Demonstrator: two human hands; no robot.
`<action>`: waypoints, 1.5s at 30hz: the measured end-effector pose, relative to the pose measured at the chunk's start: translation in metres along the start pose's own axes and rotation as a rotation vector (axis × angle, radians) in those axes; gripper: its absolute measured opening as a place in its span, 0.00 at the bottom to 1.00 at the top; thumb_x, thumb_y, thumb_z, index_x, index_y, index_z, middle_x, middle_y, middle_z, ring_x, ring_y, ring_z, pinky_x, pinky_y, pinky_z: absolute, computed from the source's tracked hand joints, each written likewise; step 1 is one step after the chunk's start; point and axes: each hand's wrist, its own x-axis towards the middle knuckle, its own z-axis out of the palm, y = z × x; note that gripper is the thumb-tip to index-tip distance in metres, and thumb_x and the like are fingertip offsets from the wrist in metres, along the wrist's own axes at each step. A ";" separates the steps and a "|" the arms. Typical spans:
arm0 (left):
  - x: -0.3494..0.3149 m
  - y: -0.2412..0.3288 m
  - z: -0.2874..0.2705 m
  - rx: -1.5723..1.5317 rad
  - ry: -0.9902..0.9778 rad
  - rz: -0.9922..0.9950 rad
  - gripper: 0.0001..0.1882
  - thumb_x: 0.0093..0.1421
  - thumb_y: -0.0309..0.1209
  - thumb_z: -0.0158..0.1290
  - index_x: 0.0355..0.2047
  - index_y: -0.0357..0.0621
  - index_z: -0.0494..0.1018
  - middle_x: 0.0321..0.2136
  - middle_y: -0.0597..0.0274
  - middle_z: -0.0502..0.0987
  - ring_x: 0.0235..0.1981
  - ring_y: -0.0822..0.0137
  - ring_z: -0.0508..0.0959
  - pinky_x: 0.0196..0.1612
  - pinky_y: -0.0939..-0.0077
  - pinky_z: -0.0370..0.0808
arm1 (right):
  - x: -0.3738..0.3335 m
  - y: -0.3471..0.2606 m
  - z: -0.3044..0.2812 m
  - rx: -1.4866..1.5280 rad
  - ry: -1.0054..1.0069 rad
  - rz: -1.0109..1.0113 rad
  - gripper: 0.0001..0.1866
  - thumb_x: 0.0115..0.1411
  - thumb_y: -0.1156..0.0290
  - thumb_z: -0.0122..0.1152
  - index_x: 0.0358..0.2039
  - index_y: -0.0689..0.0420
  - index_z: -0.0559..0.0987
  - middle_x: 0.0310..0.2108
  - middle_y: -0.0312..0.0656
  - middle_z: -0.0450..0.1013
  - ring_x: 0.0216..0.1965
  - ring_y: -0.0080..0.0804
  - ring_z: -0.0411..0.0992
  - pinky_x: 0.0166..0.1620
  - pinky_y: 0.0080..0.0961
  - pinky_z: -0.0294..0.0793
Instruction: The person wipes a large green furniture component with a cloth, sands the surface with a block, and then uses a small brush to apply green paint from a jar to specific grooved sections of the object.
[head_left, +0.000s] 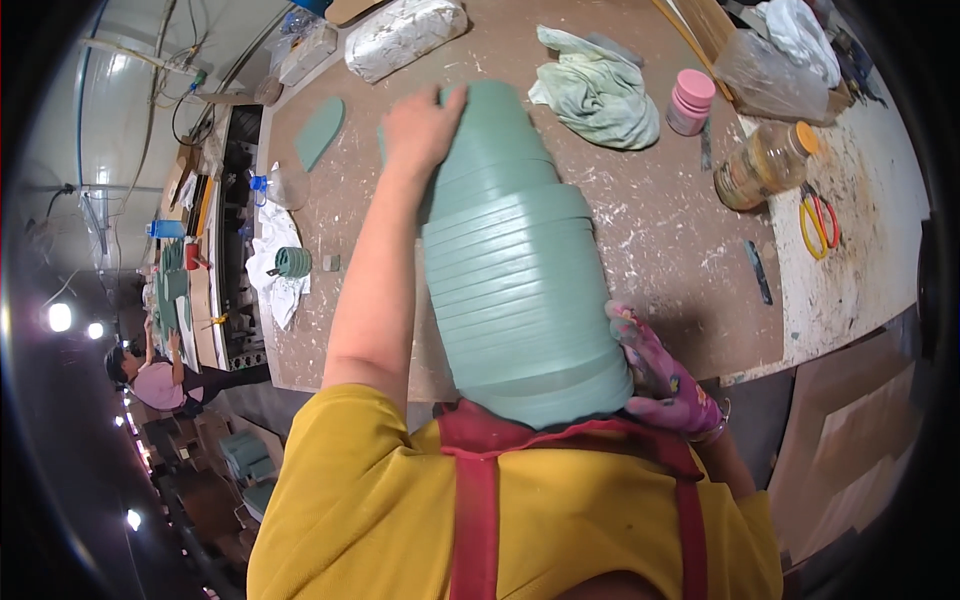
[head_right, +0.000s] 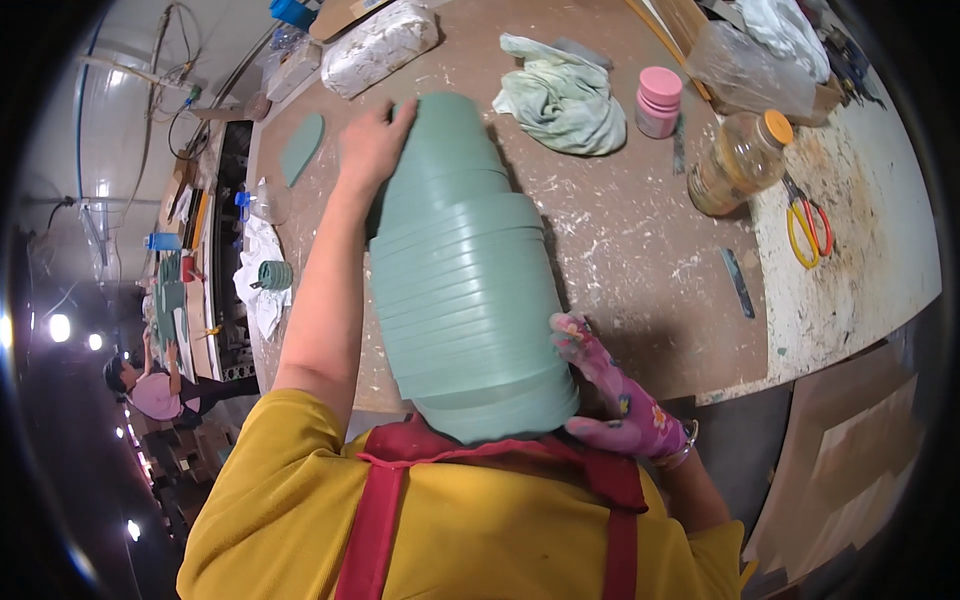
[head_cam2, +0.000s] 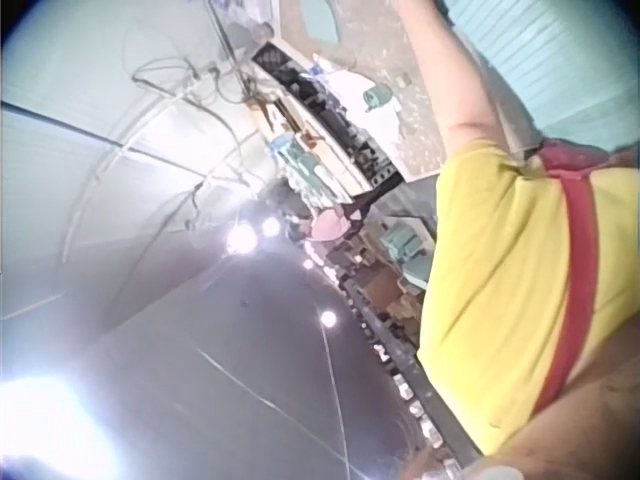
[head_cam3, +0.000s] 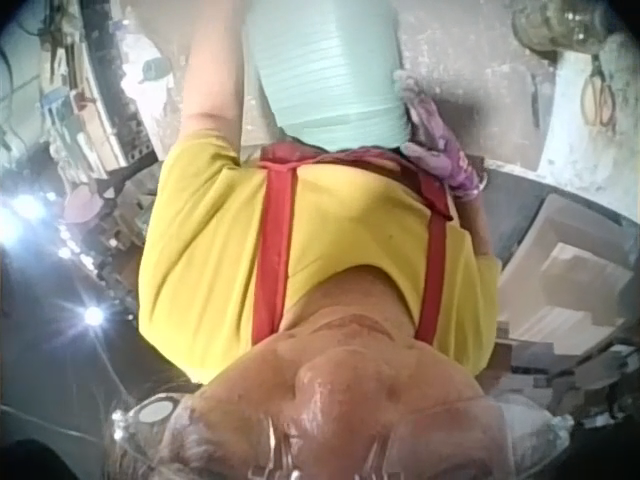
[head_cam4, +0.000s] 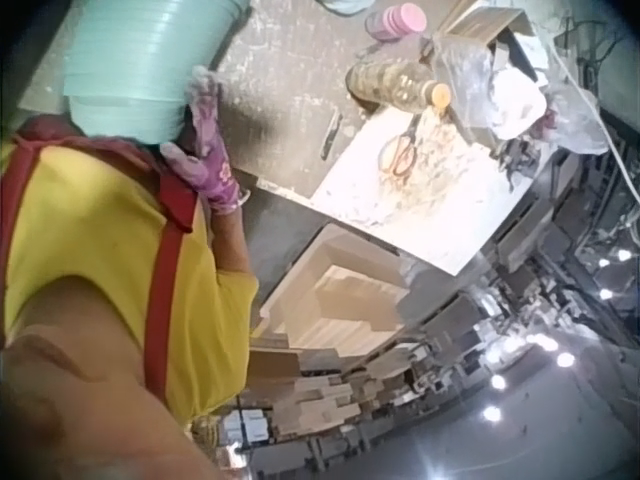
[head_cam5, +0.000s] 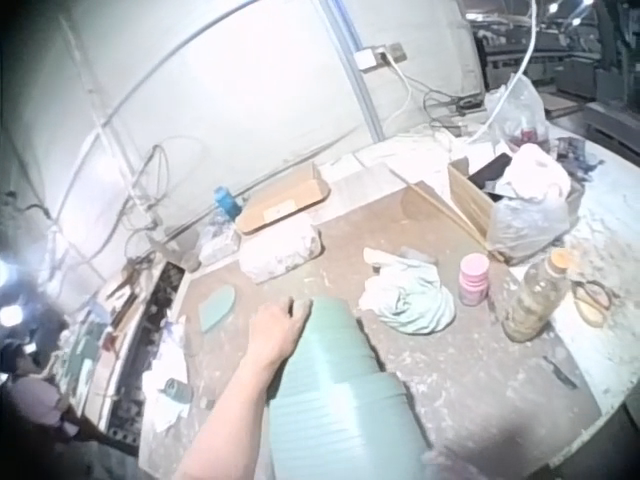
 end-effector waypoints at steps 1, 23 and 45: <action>0.000 -0.007 0.001 -0.096 -0.010 -0.045 0.29 0.59 0.55 0.43 0.35 0.39 0.77 0.33 0.43 0.78 0.40 0.45 0.76 0.47 0.56 0.69 | -0.003 -0.005 0.002 0.001 0.009 0.001 0.41 0.52 0.68 0.62 0.64 0.63 0.55 0.68 0.51 0.43 0.70 0.45 0.38 0.68 0.39 0.38; 0.006 -0.022 0.007 0.062 -0.044 -0.039 0.36 0.59 0.62 0.35 0.46 0.44 0.74 0.41 0.41 0.77 0.46 0.44 0.75 0.50 0.52 0.66 | -0.028 0.012 0.017 -0.770 0.215 0.725 0.15 0.55 0.73 0.58 0.43 0.62 0.77 0.41 0.51 0.76 0.43 0.44 0.75 0.46 0.31 0.72; 0.121 -0.103 0.014 -0.064 0.001 0.138 0.31 0.60 0.58 0.43 0.49 0.46 0.73 0.49 0.51 0.71 0.52 0.51 0.71 0.52 0.54 0.66 | 0.156 0.094 0.071 -0.455 0.230 0.140 0.13 0.57 0.70 0.59 0.42 0.58 0.77 0.42 0.45 0.76 0.45 0.43 0.73 0.48 0.35 0.70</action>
